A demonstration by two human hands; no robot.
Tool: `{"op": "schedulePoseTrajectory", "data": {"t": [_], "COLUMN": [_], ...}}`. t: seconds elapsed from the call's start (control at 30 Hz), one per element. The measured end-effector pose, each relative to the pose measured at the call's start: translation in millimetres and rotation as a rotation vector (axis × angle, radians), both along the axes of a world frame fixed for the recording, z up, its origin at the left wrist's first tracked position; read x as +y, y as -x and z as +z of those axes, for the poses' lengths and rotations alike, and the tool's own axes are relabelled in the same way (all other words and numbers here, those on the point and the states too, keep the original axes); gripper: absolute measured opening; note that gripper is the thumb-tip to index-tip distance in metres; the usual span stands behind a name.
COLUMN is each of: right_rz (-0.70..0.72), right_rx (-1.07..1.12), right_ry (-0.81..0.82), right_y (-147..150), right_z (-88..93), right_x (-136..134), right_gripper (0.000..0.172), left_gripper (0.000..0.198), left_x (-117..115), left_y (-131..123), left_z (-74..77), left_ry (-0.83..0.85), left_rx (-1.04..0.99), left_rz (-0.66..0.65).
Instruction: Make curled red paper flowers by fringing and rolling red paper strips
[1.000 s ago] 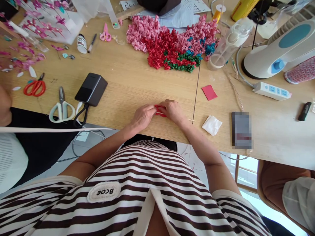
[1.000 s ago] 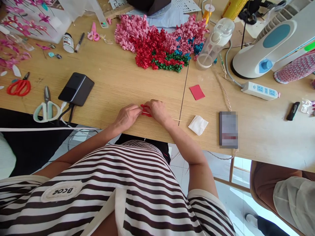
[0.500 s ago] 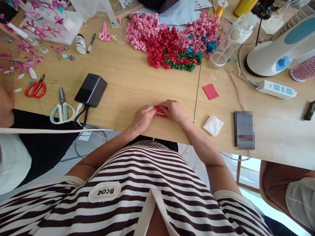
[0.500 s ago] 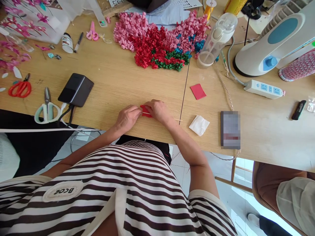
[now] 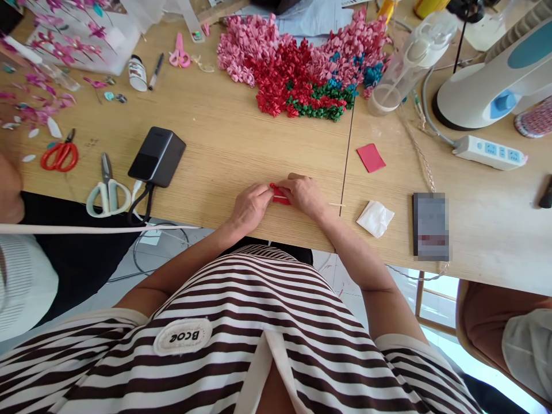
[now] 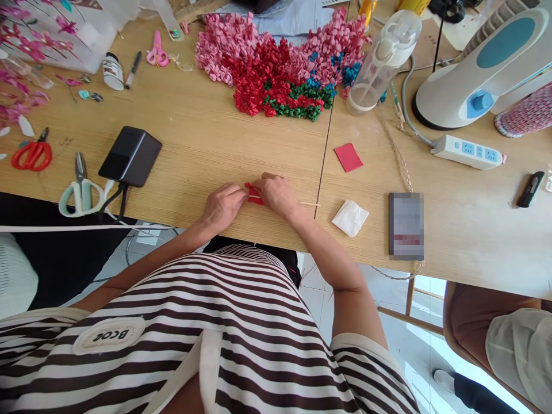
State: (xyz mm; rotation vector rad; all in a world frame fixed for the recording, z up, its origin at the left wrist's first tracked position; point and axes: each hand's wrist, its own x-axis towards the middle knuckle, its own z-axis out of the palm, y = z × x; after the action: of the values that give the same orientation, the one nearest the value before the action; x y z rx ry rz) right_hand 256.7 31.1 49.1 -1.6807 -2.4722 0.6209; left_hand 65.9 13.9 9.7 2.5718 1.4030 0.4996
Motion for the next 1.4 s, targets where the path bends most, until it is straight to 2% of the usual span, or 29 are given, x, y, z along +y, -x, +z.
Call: {"op": "schedulePoseTrajectory", "data": {"t": [0.37, 0.67, 0.83, 0.97, 1.13, 1.4], "right_rz": [-0.021, 0.019, 0.068, 0.114, 0.093, 0.055], "right_rx": [0.031, 0.049, 0.099, 0.093, 0.129, 0.120], "right_ry": [-0.010, -0.006, -0.002, 0.001, -0.012, 0.006], "right_y": [-0.2, -3.0, -7.7, -8.3, -8.1, -7.3], "right_z": [-5.5, -4.0, 0.1, -6.2, -14.4, -13.3], "right_x": [0.7, -0.9, -5.9, -10.5, -11.4, -9.7], "right_gripper": [0.036, 0.033, 0.034, 0.028, 0.026, 0.026], "left_gripper": [0.036, 0.042, 0.043, 0.043, 0.046, 0.043], "left_x": [-3.2, -3.8, -2.3, -2.3, -3.3, -3.5], "left_y": [1.9, -1.9, 4.8, 6.9, 6.1, 4.9], "left_z": [1.2, 11.4, -0.6, -9.0, -9.1, -7.7], "left_ry": [-0.065, -0.059, -0.168, -0.266, -0.327, -0.388], "left_rx": [0.117, 0.273, 0.280, 0.244, 0.226, 0.214], "left_rz": [-0.046, -0.104, -0.126, -0.166, -0.179, -0.188]}}
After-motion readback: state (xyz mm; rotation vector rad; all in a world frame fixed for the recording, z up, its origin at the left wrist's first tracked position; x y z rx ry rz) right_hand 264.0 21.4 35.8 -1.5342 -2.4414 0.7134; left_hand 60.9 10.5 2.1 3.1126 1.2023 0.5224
